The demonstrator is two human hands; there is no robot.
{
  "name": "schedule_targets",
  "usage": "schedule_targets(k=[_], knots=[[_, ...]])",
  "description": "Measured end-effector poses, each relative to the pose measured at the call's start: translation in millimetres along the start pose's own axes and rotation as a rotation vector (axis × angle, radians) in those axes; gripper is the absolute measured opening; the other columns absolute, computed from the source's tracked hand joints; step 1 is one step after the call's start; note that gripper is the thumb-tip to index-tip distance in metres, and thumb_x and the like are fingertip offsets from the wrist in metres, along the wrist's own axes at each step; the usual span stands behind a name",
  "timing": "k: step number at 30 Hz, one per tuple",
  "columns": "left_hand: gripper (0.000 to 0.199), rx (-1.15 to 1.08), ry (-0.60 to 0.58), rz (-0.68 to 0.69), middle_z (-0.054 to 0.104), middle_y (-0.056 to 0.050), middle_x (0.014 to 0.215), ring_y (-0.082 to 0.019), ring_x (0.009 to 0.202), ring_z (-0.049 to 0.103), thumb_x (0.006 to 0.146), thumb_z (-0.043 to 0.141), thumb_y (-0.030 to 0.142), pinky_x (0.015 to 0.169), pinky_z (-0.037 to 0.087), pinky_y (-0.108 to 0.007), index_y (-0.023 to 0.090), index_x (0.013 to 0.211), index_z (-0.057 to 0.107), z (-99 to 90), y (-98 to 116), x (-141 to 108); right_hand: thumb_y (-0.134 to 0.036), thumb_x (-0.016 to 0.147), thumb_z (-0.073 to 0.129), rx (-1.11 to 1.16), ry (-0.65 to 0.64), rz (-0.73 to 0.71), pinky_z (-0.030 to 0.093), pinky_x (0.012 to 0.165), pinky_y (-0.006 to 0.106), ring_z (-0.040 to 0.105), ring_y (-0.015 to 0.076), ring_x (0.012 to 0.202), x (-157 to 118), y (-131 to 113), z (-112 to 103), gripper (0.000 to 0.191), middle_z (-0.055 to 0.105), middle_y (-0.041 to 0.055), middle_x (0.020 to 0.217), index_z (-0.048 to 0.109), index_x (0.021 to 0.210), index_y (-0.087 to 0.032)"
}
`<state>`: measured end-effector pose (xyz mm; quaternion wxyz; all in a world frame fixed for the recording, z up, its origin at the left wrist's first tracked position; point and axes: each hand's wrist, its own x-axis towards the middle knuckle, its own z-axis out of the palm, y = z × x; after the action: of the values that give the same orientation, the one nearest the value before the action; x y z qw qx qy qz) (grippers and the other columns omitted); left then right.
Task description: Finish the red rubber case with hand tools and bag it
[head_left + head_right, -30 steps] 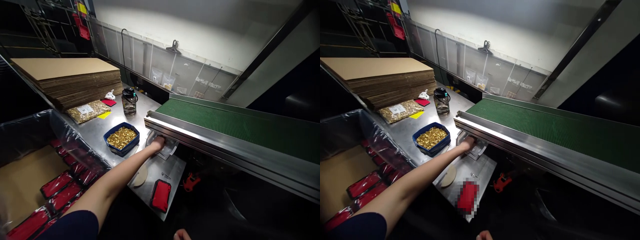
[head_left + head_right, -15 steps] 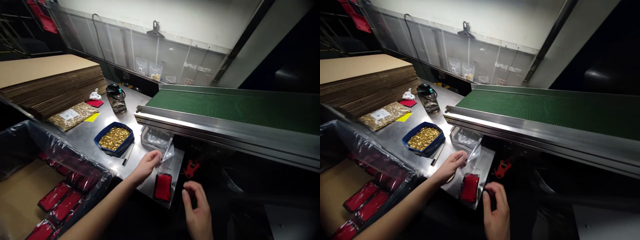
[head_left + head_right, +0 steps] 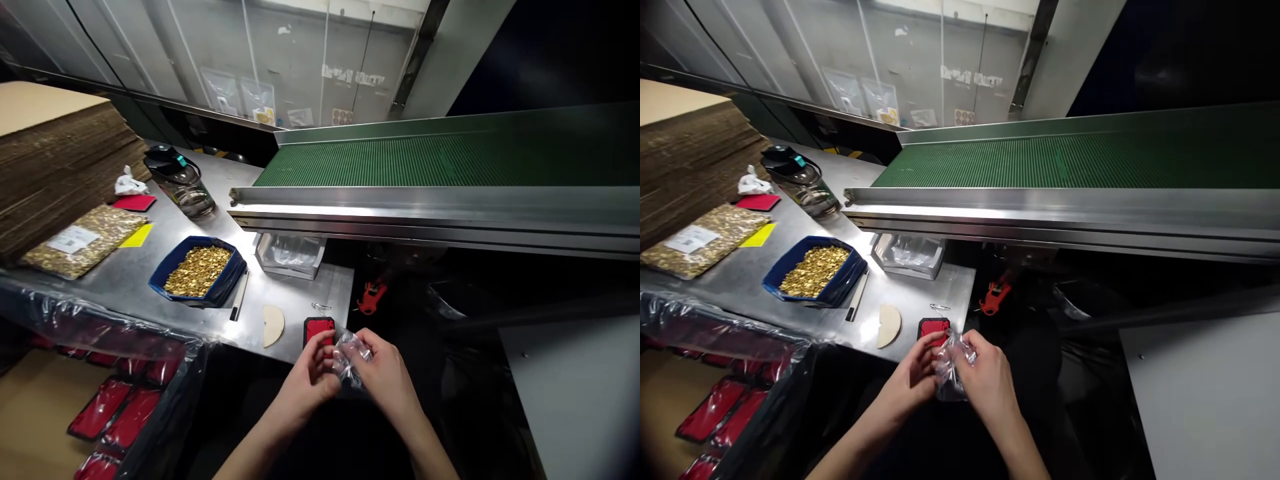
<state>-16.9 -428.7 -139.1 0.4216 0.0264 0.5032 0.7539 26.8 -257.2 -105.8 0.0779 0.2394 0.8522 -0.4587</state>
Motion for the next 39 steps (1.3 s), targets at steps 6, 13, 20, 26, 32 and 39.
schedule_targets(k=[6,13,20,26,32,39], knots=[[0.057,0.409,0.156,0.096,0.071,-0.007,0.11,-0.022,0.098,0.067,0.091,0.072,0.038,0.088,0.052,-0.033,0.026,0.142,0.05,17.1,-20,-3,-0.049,0.092,0.058,-0.039,-0.022,0.086,0.039,0.062,0.026,0.062,0.018,0.067,-12,12,-7,0.027,0.07,0.0002,0.074,0.065,0.081,-0.025],[0.038,0.218,0.207,-0.016,0.072,-0.005,0.079,-0.017,0.07,0.063,0.09,0.068,0.052,0.067,0.05,-0.029,0.015,0.099,0.071,4.9,-24,9,-0.054,0.093,0.057,0.051,-0.069,0.124,0.039,0.059,0.025,0.056,0.0159,0.066,-19,27,-28,0.036,0.064,-0.0007,0.07,0.068,0.081,-0.021],[0.061,0.039,-0.001,-0.037,0.07,-0.013,0.121,-0.026,0.114,0.065,0.082,0.079,0.053,0.102,0.049,-0.039,0.022,0.131,0.061,5.9,-28,-2,-0.066,0.091,0.056,0.298,-0.123,0.212,0.033,0.043,0.022,0.047,0.0113,0.048,-24,45,-17,0.049,0.056,-0.0027,0.061,0.069,0.087,-0.019],[0.053,0.207,0.044,0.03,0.069,-0.004,0.096,-0.02,0.093,0.065,0.08,0.084,0.039,0.089,0.05,-0.033,0.023,0.126,0.064,22.8,-37,-3,-0.069,0.09,0.059,0.527,-0.258,0.209,0.026,0.04,0.021,0.036,0.0064,0.038,-27,44,-6,0.051,0.052,-0.0063,0.053,0.065,0.088,-0.019],[0.035,-0.086,0.082,-0.157,0.073,-0.007,0.083,-0.015,0.074,0.066,0.088,0.075,0.046,0.079,0.052,-0.028,0.012,0.095,0.076,11.4,-39,2,-0.064,0.09,0.063,0.536,-0.231,0.232,0.025,0.046,0.021,0.036,0.006,0.044,-30,49,-20,0.047,0.051,-0.0058,0.054,0.064,0.084,-0.018],[0.039,-0.043,0.067,-0.244,0.076,-0.01,0.081,-0.013,0.063,0.066,0.081,0.081,0.049,0.062,0.047,-0.023,0.011,0.081,0.074,2.6,-29,-8,-0.063,0.09,0.062,0.309,-0.204,0.154,0.042,0.061,0.027,0.054,0.0148,0.064,-23,63,-43,0.045,0.06,-0.0001,0.071,0.067,0.094,-0.019]])
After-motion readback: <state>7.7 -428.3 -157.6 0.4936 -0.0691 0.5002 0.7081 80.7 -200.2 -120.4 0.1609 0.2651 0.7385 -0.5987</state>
